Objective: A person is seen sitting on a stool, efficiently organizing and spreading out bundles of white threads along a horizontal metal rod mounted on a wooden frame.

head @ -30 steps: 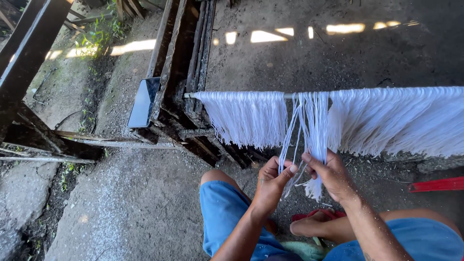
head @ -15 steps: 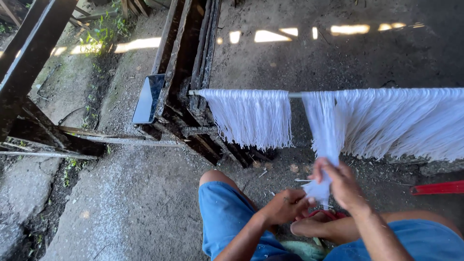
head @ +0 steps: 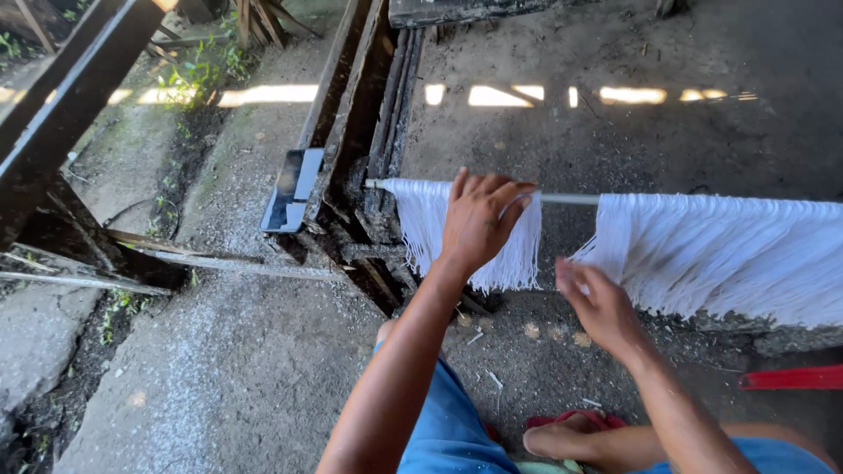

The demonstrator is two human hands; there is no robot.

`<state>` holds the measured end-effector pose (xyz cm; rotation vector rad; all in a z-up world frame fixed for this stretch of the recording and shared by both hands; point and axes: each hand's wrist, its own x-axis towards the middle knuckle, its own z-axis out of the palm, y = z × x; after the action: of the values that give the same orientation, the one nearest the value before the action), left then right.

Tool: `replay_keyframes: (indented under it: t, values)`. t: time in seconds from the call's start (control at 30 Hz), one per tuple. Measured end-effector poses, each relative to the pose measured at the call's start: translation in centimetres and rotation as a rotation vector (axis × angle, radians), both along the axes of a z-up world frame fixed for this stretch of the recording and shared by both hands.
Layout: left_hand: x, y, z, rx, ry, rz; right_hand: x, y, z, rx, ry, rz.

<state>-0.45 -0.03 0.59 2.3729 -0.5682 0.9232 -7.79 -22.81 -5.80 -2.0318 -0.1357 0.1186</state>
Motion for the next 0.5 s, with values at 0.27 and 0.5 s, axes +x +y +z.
replay_keyframes:
  t: [0.27, 0.5]
  values:
    - [0.3, 0.4, -0.2, 0.088, 0.025, 0.003, 8.1, 6.4, 1.5, 0.321, -0.142, -0.188]
    - [0.6, -0.2, -0.9, -0.012, 0.036, -0.006, 6.6, 0.2, 2.3, 0.881, -0.069, -0.176]
